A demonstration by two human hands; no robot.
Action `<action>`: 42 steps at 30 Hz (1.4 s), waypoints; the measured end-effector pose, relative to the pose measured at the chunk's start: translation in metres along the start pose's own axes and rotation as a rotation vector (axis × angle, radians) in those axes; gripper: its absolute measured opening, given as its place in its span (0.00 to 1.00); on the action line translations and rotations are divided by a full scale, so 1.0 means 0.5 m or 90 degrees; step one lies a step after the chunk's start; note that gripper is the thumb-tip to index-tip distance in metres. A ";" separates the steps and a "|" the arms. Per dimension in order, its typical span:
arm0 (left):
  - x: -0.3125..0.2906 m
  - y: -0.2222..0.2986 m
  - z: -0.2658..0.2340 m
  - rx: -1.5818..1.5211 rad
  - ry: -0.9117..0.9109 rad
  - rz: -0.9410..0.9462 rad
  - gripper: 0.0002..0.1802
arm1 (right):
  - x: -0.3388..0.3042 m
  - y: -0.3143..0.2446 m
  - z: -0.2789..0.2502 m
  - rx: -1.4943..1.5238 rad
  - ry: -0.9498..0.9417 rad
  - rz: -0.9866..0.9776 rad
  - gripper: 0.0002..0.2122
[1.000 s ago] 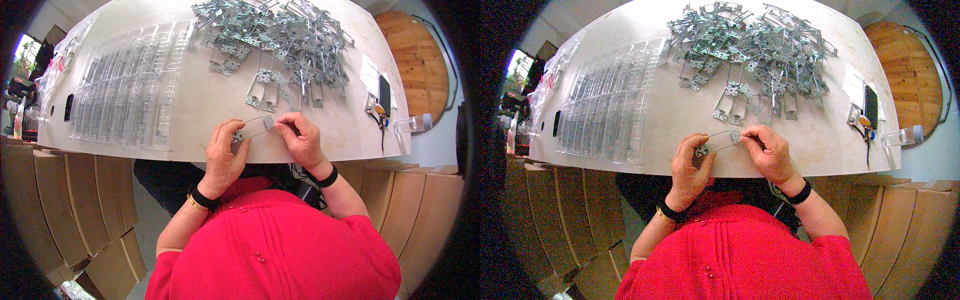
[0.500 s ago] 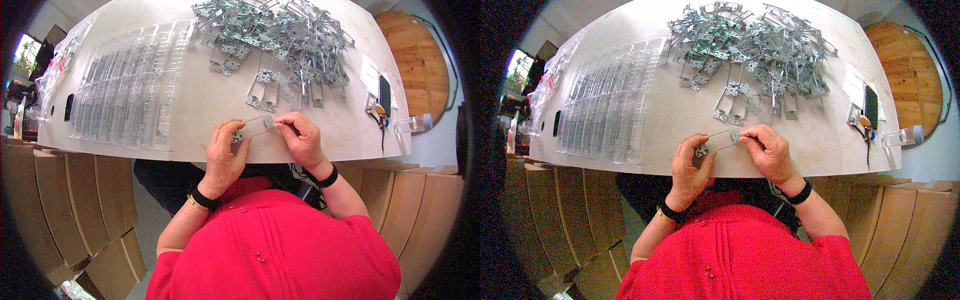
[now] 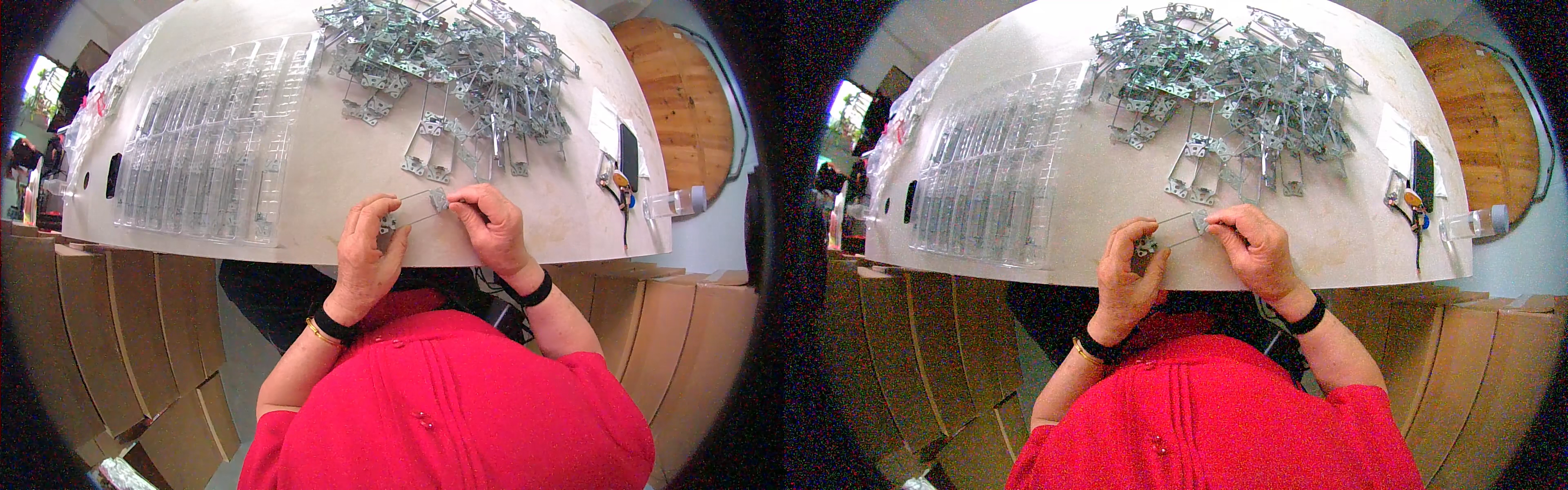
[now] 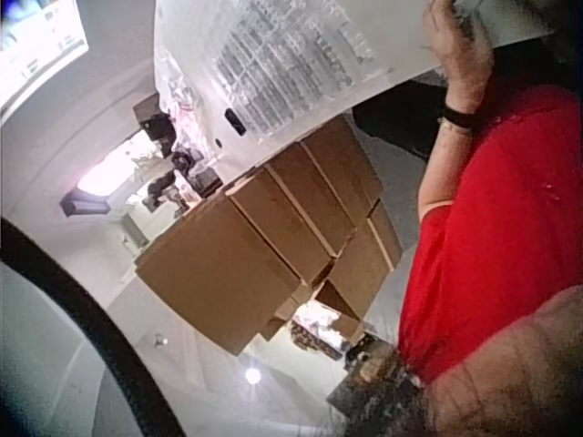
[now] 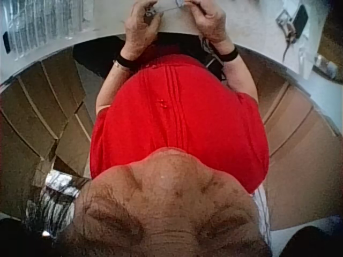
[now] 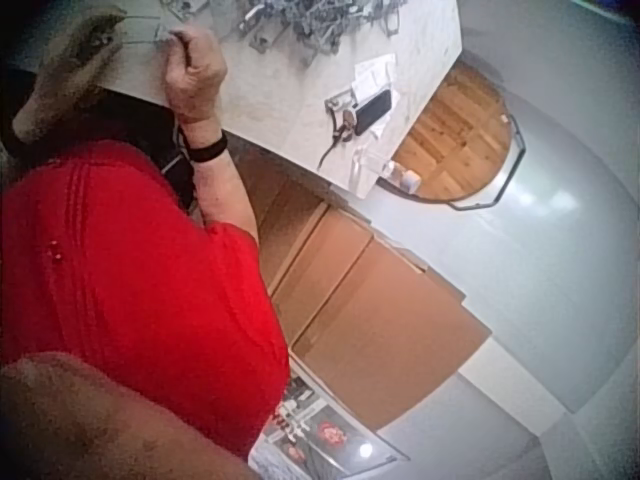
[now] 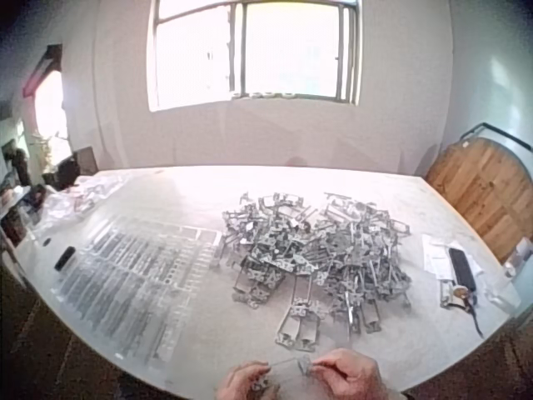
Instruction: Assembling small metal and plastic hardware components at a workstation.
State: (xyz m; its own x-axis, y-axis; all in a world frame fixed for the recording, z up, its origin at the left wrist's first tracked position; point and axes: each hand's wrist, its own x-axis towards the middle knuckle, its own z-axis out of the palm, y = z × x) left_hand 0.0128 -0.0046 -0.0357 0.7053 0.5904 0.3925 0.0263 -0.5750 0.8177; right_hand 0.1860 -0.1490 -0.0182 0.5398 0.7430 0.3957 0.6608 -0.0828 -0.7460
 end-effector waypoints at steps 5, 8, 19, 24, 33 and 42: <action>0.001 -0.002 -0.001 -0.003 -0.003 0.007 0.23 | -0.001 -0.001 -0.002 -0.005 -0.019 0.008 0.05; 0.000 -0.003 -0.001 0.001 -0.004 0.008 0.23 | -0.002 -0.001 -0.003 -0.011 -0.025 0.015 0.05; -0.001 -0.002 0.000 -0.010 -0.004 -0.003 0.23 | -0.008 -0.001 -0.004 0.012 0.002 0.041 0.05; 0.004 0.000 -0.007 -0.004 -0.024 0.026 0.24 | -0.010 0.012 0.005 0.101 0.021 0.031 0.05; 0.006 -0.004 -0.006 0.001 -0.017 0.048 0.28 | -0.007 0.001 0.001 0.109 -0.054 0.063 0.04; -0.016 0.012 0.002 0.091 0.096 -0.029 0.21 | -0.011 0.013 0.003 0.081 -0.049 0.028 0.04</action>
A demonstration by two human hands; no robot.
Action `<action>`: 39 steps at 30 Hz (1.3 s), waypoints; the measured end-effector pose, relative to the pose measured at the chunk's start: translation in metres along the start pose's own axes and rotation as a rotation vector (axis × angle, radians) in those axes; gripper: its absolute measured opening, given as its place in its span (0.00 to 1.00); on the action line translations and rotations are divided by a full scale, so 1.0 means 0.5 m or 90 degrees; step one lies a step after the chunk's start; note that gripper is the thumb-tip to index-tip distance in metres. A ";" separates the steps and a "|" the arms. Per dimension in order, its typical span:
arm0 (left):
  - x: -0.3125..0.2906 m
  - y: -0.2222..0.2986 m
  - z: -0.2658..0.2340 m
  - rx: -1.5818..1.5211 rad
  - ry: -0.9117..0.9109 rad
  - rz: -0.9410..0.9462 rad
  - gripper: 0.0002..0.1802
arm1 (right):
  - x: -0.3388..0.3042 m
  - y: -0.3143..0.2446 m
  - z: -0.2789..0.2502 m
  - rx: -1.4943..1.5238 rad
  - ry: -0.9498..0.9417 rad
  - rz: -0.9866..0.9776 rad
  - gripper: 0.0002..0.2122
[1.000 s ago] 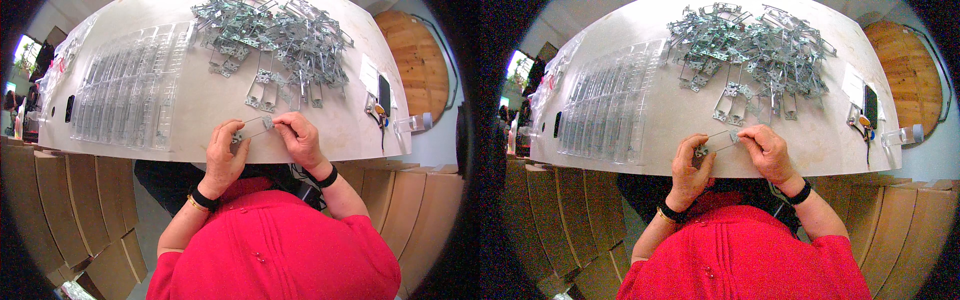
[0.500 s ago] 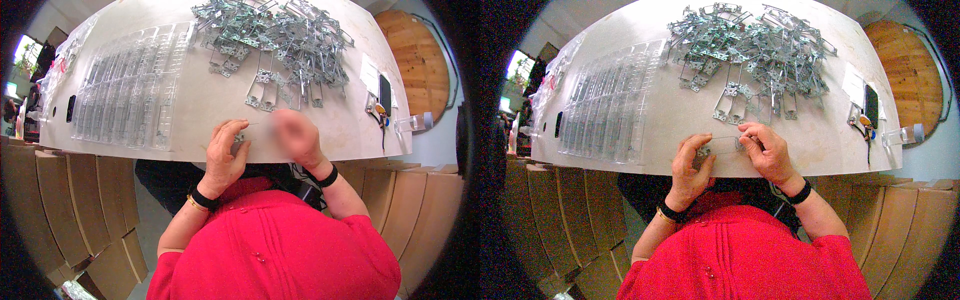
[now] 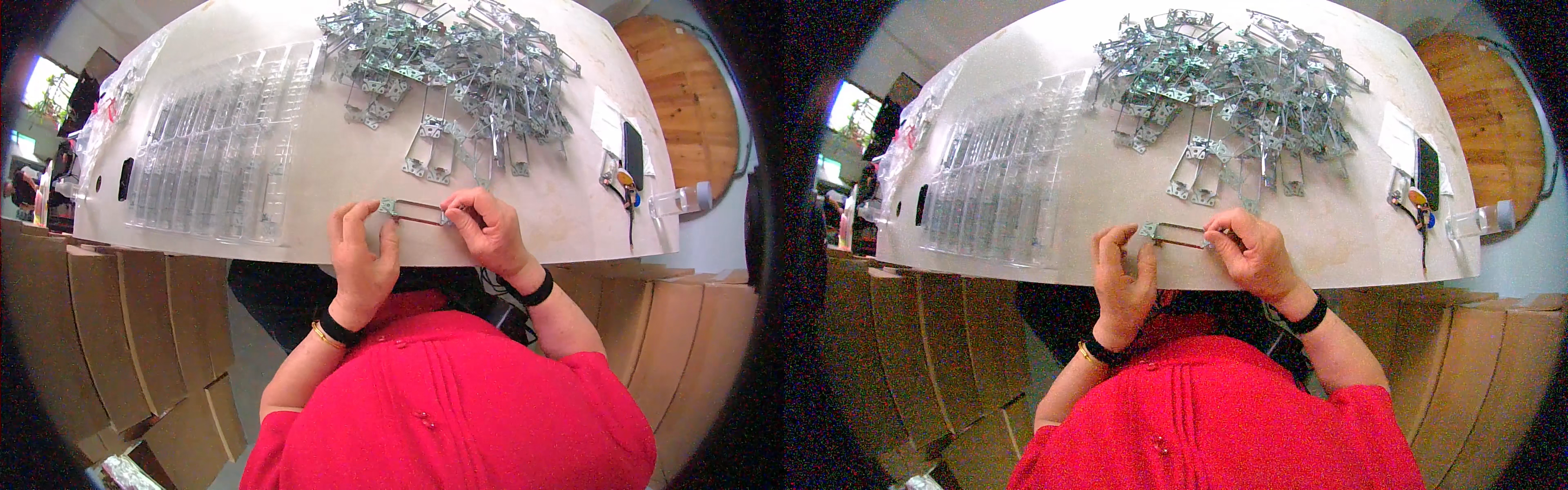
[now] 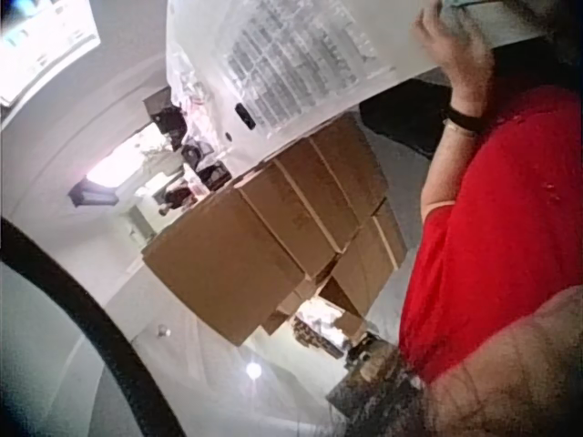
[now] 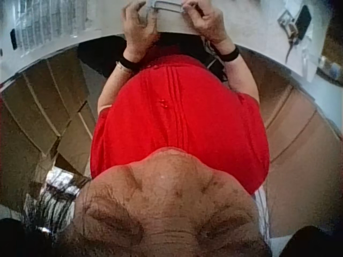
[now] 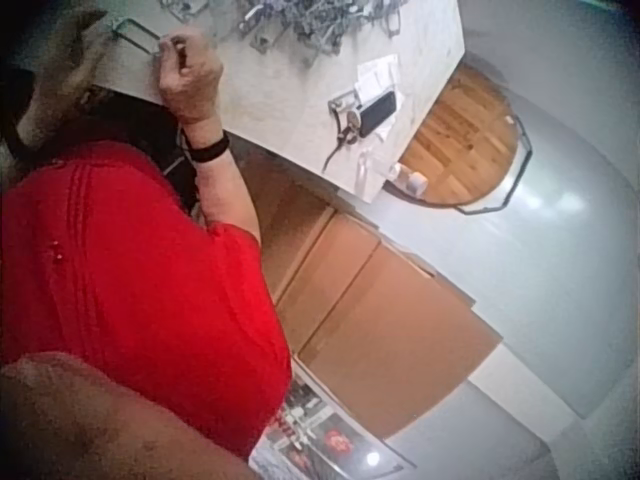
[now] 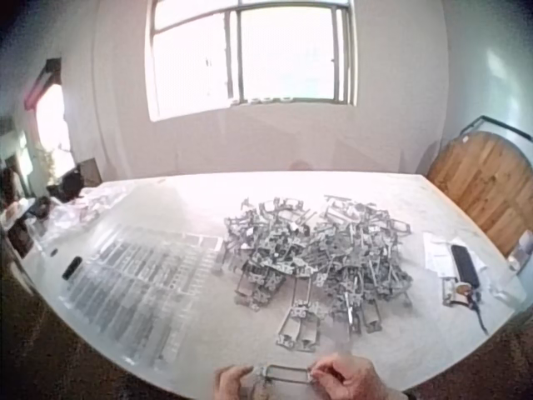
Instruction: Assembling small metal and plastic hardware components at a workstation.
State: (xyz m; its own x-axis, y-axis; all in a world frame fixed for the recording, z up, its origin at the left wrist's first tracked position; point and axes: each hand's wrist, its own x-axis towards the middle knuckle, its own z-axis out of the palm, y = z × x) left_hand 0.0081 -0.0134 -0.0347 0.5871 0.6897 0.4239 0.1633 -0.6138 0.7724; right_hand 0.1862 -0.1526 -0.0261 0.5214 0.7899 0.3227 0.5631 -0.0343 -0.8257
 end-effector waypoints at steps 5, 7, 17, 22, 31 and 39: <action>-0.003 0.032 -0.001 -0.024 -0.103 -0.117 0.17 | 0.000 -0.007 -0.003 0.029 -0.027 -0.012 0.04; 0.007 0.039 0.001 0.070 -0.071 0.043 0.18 | 0.002 -0.006 -0.003 0.033 -0.043 -0.032 0.04; 0.016 0.018 0.014 0.123 -0.068 0.039 0.16 | 0.002 -0.004 -0.010 0.067 -0.129 -0.090 0.05; 0.030 0.020 0.011 0.069 -0.070 -0.028 0.16 | -0.013 0.004 -0.006 0.127 -0.092 0.002 0.04; 0.048 0.036 0.011 0.050 -0.112 -0.028 0.21 | -0.009 0.003 -0.007 0.121 -0.062 0.014 0.04; 0.046 0.030 0.017 0.106 -0.140 0.071 0.20 | -0.002 0.004 -0.005 0.073 -0.065 -0.052 0.06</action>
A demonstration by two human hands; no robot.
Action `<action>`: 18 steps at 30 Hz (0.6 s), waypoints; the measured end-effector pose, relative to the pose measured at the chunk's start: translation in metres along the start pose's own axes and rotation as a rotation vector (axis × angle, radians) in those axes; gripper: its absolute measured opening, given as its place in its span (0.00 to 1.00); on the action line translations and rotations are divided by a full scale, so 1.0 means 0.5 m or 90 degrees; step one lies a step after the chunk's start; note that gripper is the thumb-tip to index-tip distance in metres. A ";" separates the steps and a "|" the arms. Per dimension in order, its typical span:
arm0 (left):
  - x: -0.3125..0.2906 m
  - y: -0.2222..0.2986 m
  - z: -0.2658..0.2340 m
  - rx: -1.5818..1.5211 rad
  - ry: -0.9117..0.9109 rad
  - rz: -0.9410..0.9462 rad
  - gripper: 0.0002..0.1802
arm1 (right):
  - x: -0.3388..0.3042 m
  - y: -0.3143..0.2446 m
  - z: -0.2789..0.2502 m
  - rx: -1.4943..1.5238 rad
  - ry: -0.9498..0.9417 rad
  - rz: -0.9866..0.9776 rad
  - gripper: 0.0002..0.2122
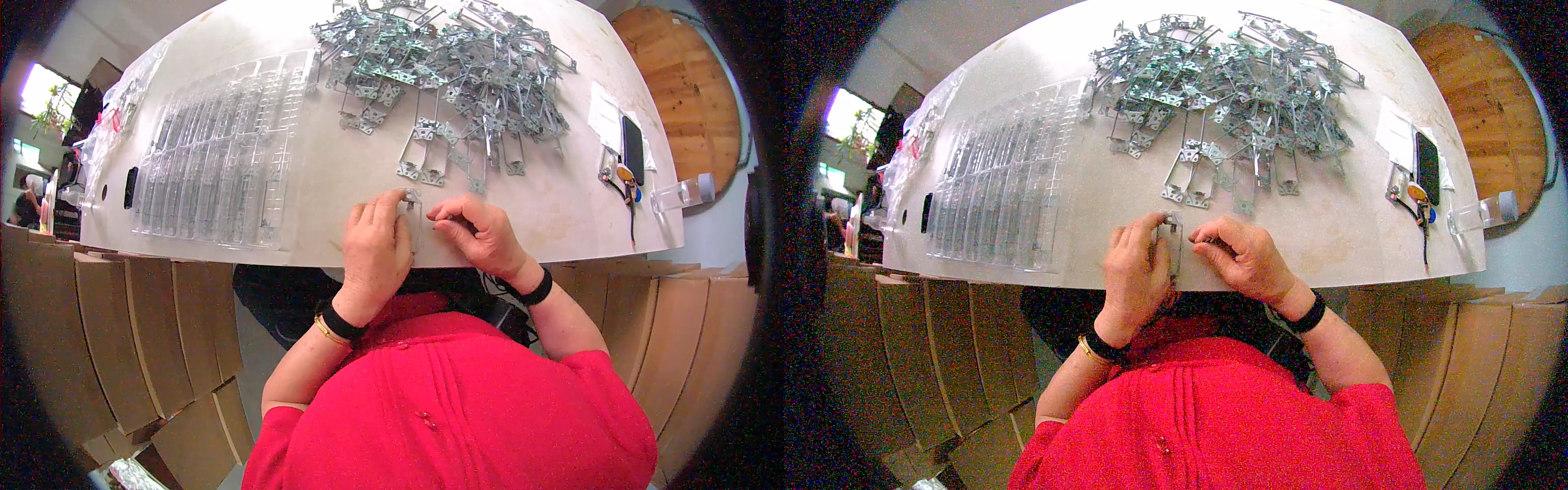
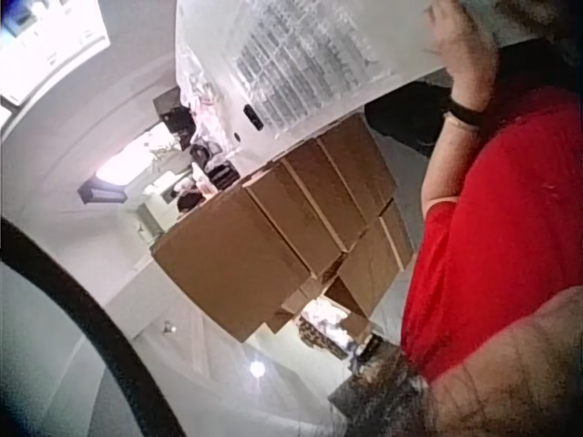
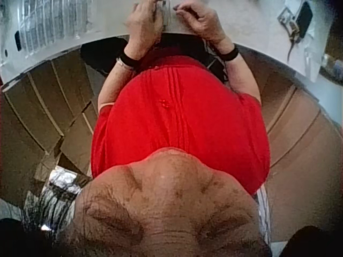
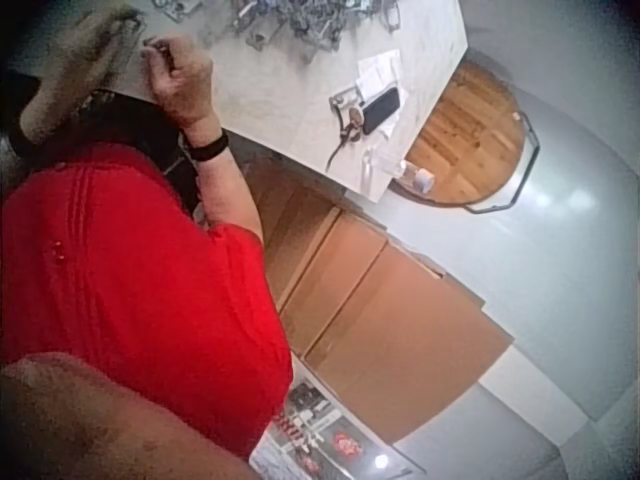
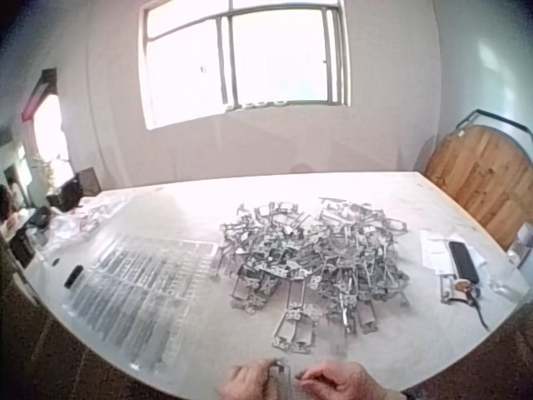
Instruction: Assembling small metal and plastic hardware components at a workstation.
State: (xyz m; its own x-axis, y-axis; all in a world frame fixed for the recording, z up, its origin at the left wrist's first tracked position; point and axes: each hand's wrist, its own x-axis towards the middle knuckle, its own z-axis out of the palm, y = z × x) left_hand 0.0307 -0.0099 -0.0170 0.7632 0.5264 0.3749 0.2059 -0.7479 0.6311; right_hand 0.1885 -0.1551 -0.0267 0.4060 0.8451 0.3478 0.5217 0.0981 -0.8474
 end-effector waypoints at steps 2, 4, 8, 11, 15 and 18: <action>-0.001 0.000 0.001 0.002 0.006 0.018 0.20 | 0.000 -0.006 -0.003 0.002 -0.027 0.042 0.06; -0.003 0.000 0.002 0.007 0.005 0.030 0.22 | 0.002 -0.003 0.000 -0.002 -0.022 0.028 0.06; -0.005 0.010 0.001 0.010 0.008 0.041 0.24 | -0.001 -0.002 -0.001 0.001 -0.012 0.038 0.06; -0.010 0.014 -0.002 0.021 0.005 0.046 0.25 | -0.002 -0.008 -0.002 0.020 -0.012 0.064 0.05; -0.012 0.011 -0.003 0.047 -0.001 0.050 0.27 | -0.003 -0.013 -0.002 0.009 0.003 0.073 0.05; -0.018 0.007 0.001 0.022 0.009 0.039 0.29 | -0.001 -0.010 0.000 -0.017 0.048 0.057 0.06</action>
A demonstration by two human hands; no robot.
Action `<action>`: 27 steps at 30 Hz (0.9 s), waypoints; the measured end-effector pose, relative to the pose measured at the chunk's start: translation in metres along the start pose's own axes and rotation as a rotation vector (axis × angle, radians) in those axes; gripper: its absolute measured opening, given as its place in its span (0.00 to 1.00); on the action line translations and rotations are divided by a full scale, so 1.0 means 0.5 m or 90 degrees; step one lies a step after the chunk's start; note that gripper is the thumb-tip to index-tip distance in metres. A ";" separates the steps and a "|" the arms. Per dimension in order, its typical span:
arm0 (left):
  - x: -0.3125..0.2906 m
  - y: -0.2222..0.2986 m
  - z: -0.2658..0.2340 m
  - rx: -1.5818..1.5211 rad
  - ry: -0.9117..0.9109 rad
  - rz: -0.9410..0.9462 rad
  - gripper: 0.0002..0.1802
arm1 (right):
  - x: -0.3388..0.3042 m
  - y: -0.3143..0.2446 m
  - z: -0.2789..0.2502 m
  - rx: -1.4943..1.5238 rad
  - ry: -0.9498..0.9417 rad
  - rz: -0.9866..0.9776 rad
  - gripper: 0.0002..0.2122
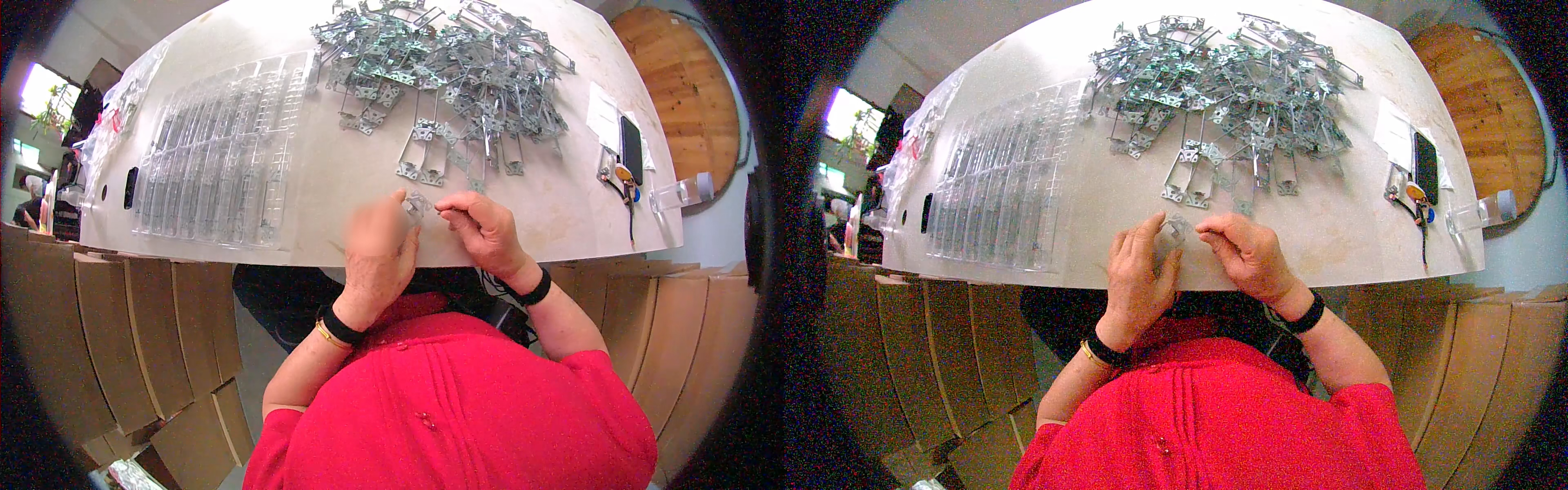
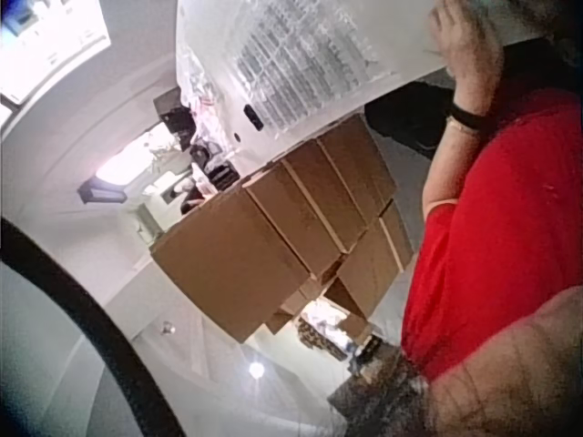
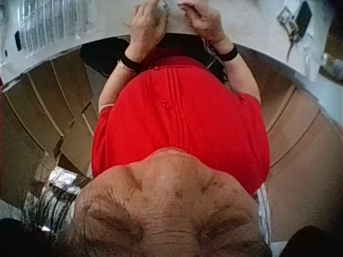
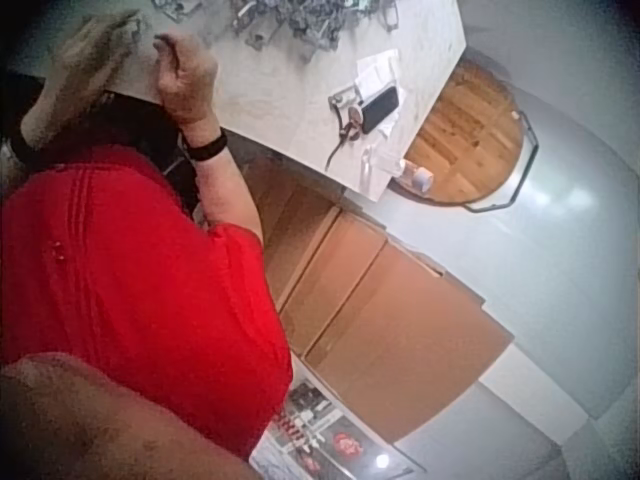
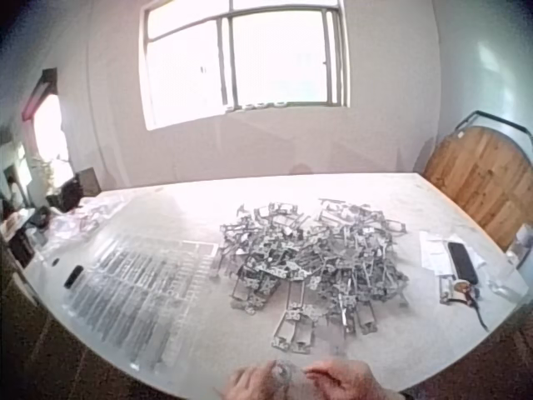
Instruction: Assembling small metal and plastic hardware components at a workstation.
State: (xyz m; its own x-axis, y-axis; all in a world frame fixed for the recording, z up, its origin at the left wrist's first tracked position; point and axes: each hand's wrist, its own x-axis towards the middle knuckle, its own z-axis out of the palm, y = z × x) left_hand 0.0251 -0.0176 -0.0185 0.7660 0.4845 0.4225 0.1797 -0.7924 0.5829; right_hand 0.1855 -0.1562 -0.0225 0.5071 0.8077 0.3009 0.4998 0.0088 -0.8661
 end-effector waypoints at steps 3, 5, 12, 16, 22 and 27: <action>-0.006 -0.008 0.004 -0.014 0.000 -0.014 0.29 | 0.010 0.007 0.002 -0.097 -0.005 -0.110 0.06; -0.007 -0.010 0.003 -0.009 -0.006 -0.012 0.29 | 0.012 0.002 0.001 -0.105 -0.014 -0.107 0.07; -0.011 -0.012 0.002 0.023 0.003 -0.020 0.29 | 0.013 -0.006 0.001 -0.110 -0.020 -0.105 0.08; -0.013 -0.017 0.002 0.027 0.016 0.003 0.29 | 0.008 -0.004 0.004 -0.086 -0.003 -0.084 0.08; -0.019 -0.016 0.004 -0.023 0.016 -0.007 0.29 | -0.003 0.011 0.000 -0.051 0.061 -0.026 0.08; -0.015 -0.016 0.003 -0.025 0.030 0.023 0.28 | 0.002 0.006 0.000 -0.025 0.071 -0.061 0.09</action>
State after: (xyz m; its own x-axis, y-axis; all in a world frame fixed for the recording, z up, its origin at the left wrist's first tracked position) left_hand 0.0186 -0.0156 -0.0275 0.7413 0.4739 0.4753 0.1277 -0.7947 0.5934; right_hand 0.1876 -0.1553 -0.0246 0.5296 0.7332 0.4265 0.5760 0.0582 -0.8154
